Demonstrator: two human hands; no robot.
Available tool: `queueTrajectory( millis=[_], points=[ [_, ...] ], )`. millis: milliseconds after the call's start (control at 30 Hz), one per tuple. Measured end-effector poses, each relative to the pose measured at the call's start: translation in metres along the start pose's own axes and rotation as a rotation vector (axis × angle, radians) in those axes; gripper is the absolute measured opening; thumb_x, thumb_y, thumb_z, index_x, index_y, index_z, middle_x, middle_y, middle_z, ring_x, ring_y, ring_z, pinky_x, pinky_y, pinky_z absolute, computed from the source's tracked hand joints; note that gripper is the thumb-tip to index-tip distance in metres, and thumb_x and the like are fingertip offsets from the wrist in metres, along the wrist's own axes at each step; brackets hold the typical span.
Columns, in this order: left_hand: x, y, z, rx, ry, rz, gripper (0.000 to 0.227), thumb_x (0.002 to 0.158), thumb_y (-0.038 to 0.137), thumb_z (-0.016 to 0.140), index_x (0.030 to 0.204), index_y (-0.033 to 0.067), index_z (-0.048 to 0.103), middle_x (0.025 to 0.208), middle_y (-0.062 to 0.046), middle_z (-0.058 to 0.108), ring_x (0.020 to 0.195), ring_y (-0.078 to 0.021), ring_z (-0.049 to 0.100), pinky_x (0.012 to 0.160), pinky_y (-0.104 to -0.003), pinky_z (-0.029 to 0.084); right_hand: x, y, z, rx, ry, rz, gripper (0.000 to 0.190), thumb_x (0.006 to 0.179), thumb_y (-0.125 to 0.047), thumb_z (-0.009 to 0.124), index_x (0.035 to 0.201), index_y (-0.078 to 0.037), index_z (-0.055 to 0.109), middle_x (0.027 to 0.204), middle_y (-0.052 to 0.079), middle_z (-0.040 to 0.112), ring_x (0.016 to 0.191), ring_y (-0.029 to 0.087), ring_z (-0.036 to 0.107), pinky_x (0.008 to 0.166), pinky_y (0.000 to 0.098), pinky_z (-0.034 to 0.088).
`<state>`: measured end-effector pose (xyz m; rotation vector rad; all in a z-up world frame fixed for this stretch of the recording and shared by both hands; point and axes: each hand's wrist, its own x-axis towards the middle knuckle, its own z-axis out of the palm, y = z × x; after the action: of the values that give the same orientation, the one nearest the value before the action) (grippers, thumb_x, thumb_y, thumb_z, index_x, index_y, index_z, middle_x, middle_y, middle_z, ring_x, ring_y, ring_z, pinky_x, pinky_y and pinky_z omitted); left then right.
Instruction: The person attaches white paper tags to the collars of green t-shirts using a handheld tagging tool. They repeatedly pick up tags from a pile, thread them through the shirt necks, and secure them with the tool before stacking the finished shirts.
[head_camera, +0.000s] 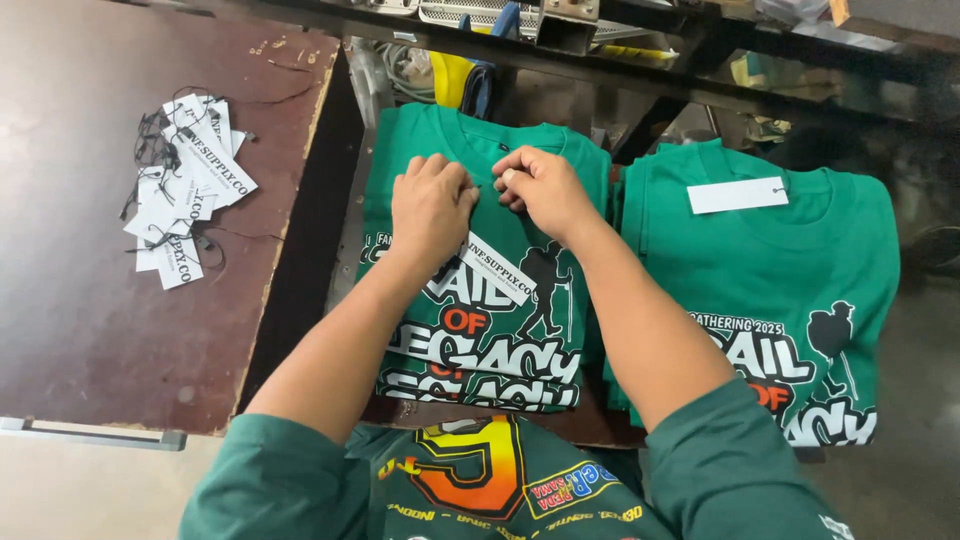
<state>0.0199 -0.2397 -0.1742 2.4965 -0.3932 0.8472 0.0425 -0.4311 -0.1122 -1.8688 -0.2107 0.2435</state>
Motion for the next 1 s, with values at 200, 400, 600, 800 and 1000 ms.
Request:
queueTrajectory(
  millis=[200,400,600,800,1000],
  points=[
    [-0.008,0.006,0.004,-0.007,0.09,-0.081,0.023,0.079,0.027,0.08,0.081,0.02,0.059,0.084,0.002,0.051,0.093,-0.0236,0.057,0.074,-0.04,0.044,0.028,-0.003,0.0,-0.133,-0.079,0.096,0.016,0.095,-0.01,0.056,0.104,-0.003,0.068,0.085,0.016,0.074,0.068,0.019,0.074,0.053,0.0289,0.065],
    [-0.01,0.008,0.0,0.016,0.059,-0.076,0.02,0.085,0.026,0.076,0.083,0.0213,0.057,0.085,0.005,0.049,0.093,-0.023,0.057,0.073,-0.039,0.043,0.06,-0.009,0.012,-0.724,-0.277,0.129,0.005,0.084,-0.012,0.065,0.083,-0.007,0.067,0.069,0.012,0.072,0.06,0.028,0.074,0.042,0.0399,0.063],
    [-0.006,0.015,-0.004,-0.004,0.139,-0.08,0.02,0.082,0.026,0.074,0.082,0.0209,0.055,0.084,0.003,0.047,0.091,-0.025,0.057,0.072,-0.041,0.042,0.04,-0.077,-0.007,-1.195,-0.487,0.029,0.024,0.088,-0.015,0.055,0.085,-0.003,0.076,0.084,0.019,0.079,0.077,0.041,0.075,0.07,0.0557,0.063],
    [0.004,0.031,-0.025,-0.113,0.048,-0.181,0.016,0.092,0.018,0.063,0.08,0.0116,0.055,0.088,-0.004,0.056,0.086,-0.0295,0.051,0.068,-0.044,0.035,0.039,-0.143,-0.02,-1.433,-0.605,0.443,0.041,0.103,-0.031,0.051,0.092,-0.003,0.079,0.084,0.01,0.086,0.053,0.03,0.073,0.066,0.0421,0.06],
    [0.02,0.018,-0.009,-0.104,0.036,-0.266,0.013,0.09,0.028,0.066,0.084,0.0177,0.062,0.088,-0.002,0.06,0.086,-0.0321,0.055,0.064,-0.049,0.039,0.045,-0.094,-0.022,-1.297,-0.329,0.111,0.033,0.092,-0.02,0.059,0.12,-0.023,0.076,0.121,0.009,0.075,0.116,0.036,0.068,0.099,0.0474,0.053]
  ],
)
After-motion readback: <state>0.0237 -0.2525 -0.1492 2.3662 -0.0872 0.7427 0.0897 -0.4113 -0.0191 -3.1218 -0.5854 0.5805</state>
